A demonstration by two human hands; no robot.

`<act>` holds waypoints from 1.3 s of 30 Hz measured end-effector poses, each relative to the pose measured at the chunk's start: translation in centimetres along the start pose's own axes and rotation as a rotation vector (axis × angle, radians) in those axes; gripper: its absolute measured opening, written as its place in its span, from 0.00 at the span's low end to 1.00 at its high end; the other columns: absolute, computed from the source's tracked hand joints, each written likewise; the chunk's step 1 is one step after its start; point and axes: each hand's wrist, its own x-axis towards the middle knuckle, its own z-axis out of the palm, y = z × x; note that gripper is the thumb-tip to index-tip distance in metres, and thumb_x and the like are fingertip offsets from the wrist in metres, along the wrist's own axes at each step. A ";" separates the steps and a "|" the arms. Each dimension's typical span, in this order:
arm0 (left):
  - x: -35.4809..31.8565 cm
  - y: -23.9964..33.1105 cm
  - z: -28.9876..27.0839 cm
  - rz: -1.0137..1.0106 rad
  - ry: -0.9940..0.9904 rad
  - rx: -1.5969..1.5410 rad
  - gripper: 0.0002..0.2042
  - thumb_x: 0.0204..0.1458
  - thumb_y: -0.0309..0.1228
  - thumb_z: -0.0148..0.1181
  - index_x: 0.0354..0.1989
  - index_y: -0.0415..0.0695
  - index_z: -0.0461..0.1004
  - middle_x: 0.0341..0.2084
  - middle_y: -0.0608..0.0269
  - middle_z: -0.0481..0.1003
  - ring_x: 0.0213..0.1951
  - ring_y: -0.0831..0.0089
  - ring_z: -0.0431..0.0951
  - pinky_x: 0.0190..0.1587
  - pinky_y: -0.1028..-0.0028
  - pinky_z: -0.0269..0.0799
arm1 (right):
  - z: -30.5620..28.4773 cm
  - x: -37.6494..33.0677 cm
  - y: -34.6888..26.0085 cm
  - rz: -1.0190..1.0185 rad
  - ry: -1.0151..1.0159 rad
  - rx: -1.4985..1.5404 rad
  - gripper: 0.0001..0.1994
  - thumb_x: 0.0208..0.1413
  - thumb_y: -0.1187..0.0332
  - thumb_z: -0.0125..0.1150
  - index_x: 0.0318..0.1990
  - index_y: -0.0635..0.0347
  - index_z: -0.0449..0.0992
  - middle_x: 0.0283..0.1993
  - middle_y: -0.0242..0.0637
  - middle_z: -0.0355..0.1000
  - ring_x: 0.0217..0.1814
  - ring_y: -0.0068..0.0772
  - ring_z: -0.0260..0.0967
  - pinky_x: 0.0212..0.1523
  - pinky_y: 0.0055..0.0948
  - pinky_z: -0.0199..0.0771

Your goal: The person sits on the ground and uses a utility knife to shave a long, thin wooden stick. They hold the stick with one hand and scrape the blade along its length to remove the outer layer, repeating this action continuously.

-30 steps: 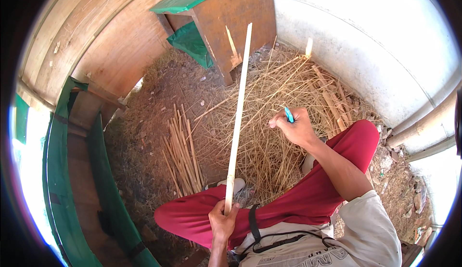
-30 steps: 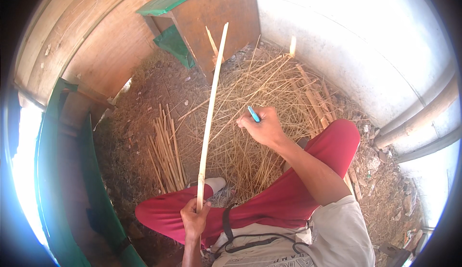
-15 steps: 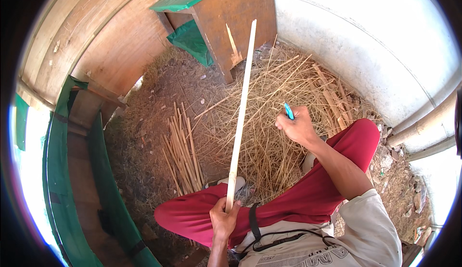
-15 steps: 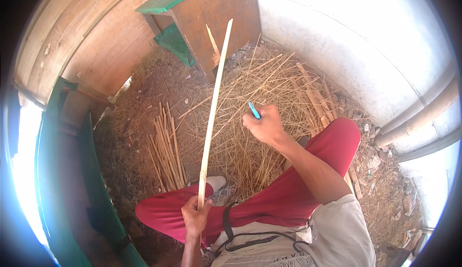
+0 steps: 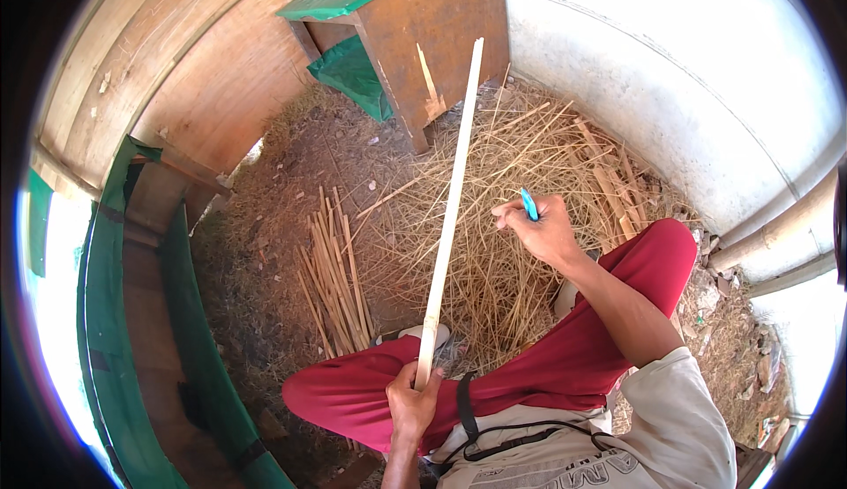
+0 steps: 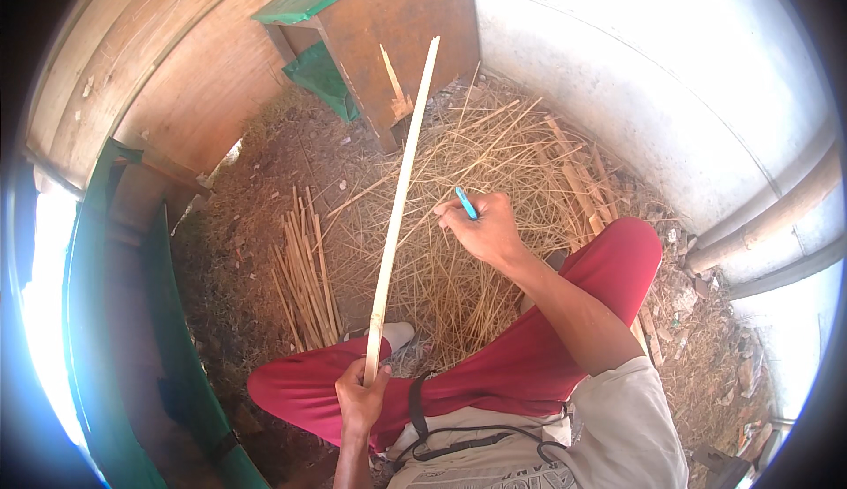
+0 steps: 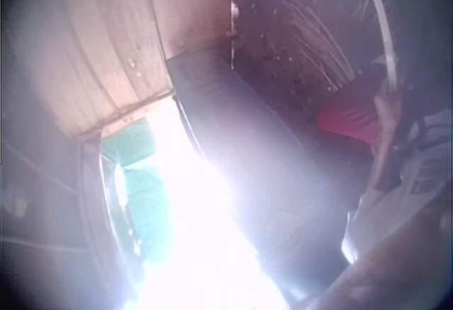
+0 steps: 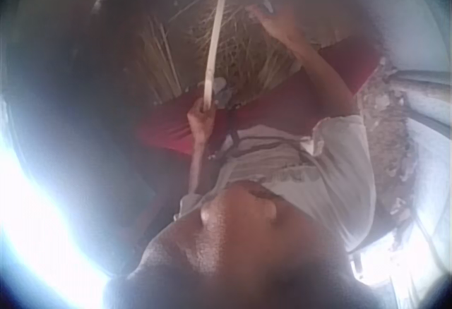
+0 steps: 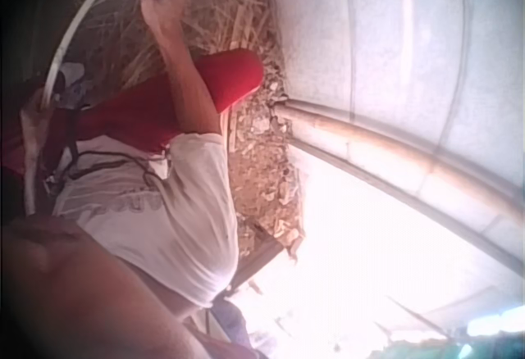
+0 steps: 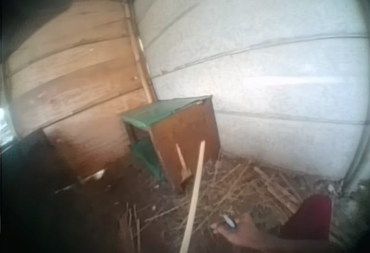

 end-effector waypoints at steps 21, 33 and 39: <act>0.3 2.0 -0.8 0.096 0.091 0.197 0.10 0.49 0.26 0.69 0.37 0.35 0.79 0.26 0.47 0.79 0.28 0.56 0.82 0.34 0.65 0.75 | -0.4 -0.1 -0.7 -0.190 0.004 -0.078 0.09 0.52 0.66 0.73 0.37 0.61 0.85 0.16 0.28 0.70 0.17 0.13 0.58 0.18 0.24 0.55; 0.3 2.1 -0.9 0.077 0.085 0.188 0.11 0.49 0.26 0.69 0.39 0.35 0.79 0.26 0.47 0.80 0.28 0.58 0.82 0.35 0.65 0.76 | -0.1 0.2 1.2 -0.204 -0.022 0.120 0.06 0.53 0.78 0.58 0.32 0.68 0.82 0.29 0.42 0.80 0.30 0.25 0.77 0.32 0.25 0.77; 0.3 1.9 -0.9 0.071 0.083 0.176 0.11 0.49 0.26 0.69 0.38 0.35 0.79 0.26 0.48 0.80 0.28 0.59 0.82 0.35 0.66 0.76 | -0.5 0.1 1.0 -0.168 0.006 0.215 0.09 0.51 0.77 0.54 0.25 0.68 0.80 0.25 0.42 0.78 0.28 0.25 0.76 0.30 0.26 0.76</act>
